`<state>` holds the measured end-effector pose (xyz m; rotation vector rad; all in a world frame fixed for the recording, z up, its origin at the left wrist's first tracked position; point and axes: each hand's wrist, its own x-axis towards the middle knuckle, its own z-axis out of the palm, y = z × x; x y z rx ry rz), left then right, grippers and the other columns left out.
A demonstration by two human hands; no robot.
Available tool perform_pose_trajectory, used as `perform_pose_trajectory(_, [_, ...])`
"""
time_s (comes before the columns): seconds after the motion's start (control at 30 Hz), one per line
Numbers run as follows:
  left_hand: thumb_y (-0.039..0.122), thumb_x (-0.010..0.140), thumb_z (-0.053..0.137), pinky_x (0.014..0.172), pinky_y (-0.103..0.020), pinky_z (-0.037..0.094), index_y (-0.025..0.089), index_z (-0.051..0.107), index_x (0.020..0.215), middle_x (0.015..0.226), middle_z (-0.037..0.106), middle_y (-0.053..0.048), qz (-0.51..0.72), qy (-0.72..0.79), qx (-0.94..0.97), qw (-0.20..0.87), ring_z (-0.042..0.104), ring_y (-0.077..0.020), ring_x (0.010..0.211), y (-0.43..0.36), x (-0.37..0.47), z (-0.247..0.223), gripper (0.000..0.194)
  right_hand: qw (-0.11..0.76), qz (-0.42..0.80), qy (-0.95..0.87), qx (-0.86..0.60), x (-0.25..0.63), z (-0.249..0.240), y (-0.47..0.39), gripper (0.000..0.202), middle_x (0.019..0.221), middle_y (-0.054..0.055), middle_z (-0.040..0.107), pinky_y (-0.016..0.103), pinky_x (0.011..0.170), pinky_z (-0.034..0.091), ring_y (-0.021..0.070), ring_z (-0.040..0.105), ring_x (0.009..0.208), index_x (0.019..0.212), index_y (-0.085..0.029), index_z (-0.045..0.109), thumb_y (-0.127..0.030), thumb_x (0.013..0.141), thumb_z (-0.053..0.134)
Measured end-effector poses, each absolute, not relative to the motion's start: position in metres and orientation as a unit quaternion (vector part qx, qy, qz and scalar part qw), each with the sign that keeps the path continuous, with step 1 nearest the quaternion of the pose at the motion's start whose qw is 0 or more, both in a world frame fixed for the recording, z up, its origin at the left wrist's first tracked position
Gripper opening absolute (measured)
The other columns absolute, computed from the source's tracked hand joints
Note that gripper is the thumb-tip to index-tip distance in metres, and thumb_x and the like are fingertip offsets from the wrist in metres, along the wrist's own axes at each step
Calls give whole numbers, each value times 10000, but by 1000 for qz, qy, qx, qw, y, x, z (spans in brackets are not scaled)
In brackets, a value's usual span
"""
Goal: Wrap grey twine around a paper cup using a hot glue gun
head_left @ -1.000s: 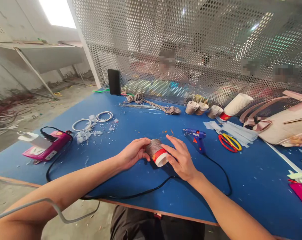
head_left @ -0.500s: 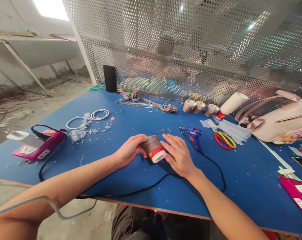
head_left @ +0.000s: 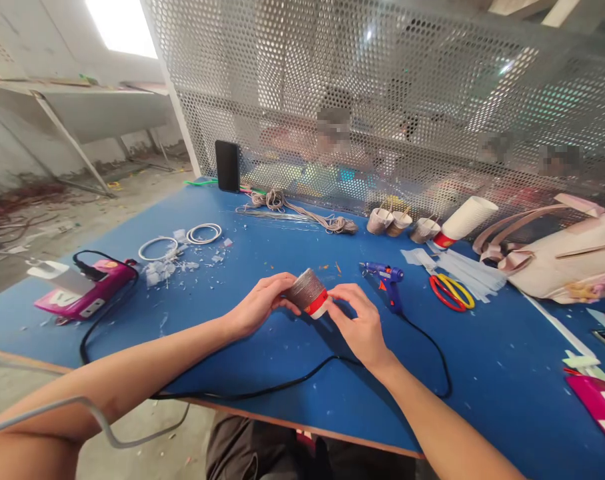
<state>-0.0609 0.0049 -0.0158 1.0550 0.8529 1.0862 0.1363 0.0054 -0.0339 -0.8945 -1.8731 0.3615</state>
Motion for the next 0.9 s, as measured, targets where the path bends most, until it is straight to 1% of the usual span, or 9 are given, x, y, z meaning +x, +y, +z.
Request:
perform_pose_trajectory(0.1, [276, 817, 503, 671, -312, 524, 101, 663, 829, 869, 646, -74, 462, 357, 467, 663, 588, -169, 755, 2, -58, -17, 238, 488, 89, -797, -345, 129, -36, 1, 128, 895, 56, 630, 350, 758, 480, 173, 591, 793, 960, -213, 640, -229, 840, 599])
perform_pose_trajectory(0.2, [249, 813, 499, 692, -312, 521, 97, 654, 846, 834, 660, -76, 435, 345, 479, 680, 603, -173, 756, -1, -57, -18, 219, 470, 37, -804, -363, 124, -37, 0, 60, 826, 46, 638, 343, 734, 441, 166, 570, 735, 847, -209, 655, -216, 844, 596])
perform_pose_trajectory(0.23, [243, 810, 497, 693, -312, 522, 95, 651, 849, 823, 665, -78, 424, 342, 483, 685, 609, -177, 755, -1, -57, -19, 217, 461, 33, -805, -372, 124, -37, 1, 88, 800, 42, 638, 340, 734, 428, 165, 566, 731, 800, -206, 648, -213, 854, 579])
perform_pose_trajectory(0.37, [244, 802, 500, 653, -310, 528, 88, 649, 850, 804, 671, -81, 410, 342, 483, 694, 625, -175, 697, -2, -61, -20, 220, 458, 99, -772, -430, 131, -34, 14, 185, 748, 31, 636, 334, 761, 402, 174, 575, 763, 686, -201, 582, -262, 858, 550])
perform_pose_trajectory(0.47, [275, 800, 507, 612, -308, 527, 85, 651, 814, 751, 669, -77, 409, 341, 485, 693, 624, -173, 649, -2, -64, -20, 239, 484, 134, -721, -477, 140, -31, 25, 207, 742, 26, 626, 310, 728, 420, 167, 578, 742, 698, -197, 553, -310, 867, 513])
perform_pose_trajectory(0.57, [306, 809, 498, 590, -301, 519, 86, 654, 776, 694, 673, -77, 394, 340, 503, 690, 620, -173, 624, -3, -67, -19, 272, 507, 145, -677, -514, 150, -26, 30, 239, 682, 5, 595, 272, 635, 426, 144, 554, 642, 742, -191, 538, -340, 901, 441])
perform_pose_trajectory(0.67, [381, 837, 477, 578, -287, 505, 95, 650, 727, 644, 668, -68, 386, 352, 519, 677, 605, -156, 581, -2, -70, -19, 352, 542, 163, -630, -531, 160, -20, 30, 324, 610, -19, 543, 258, 616, 417, 125, 524, 595, 670, -192, 501, -357, 925, 387])
perform_pose_trajectory(0.8, [555, 849, 403, 521, -262, 483, 105, 626, 671, 584, 641, -55, 407, 391, 520, 641, 573, -135, 509, 6, -75, -24, 533, 643, 217, -556, -479, 174, 3, 33, 403, 518, -54, 438, 239, 522, 386, 90, 448, 484, 549, -191, 420, -384, 901, 459])
perform_pose_trajectory(0.9, [554, 858, 370, 432, -229, 443, 135, 581, 684, 514, 584, -10, 452, 439, 504, 591, 520, -113, 425, 15, -80, -26, 500, 680, 205, -574, -407, 173, 38, 41, 414, 506, -61, 417, 230, 474, 367, 74, 414, 444, 533, -186, 415, -396, 872, 524])
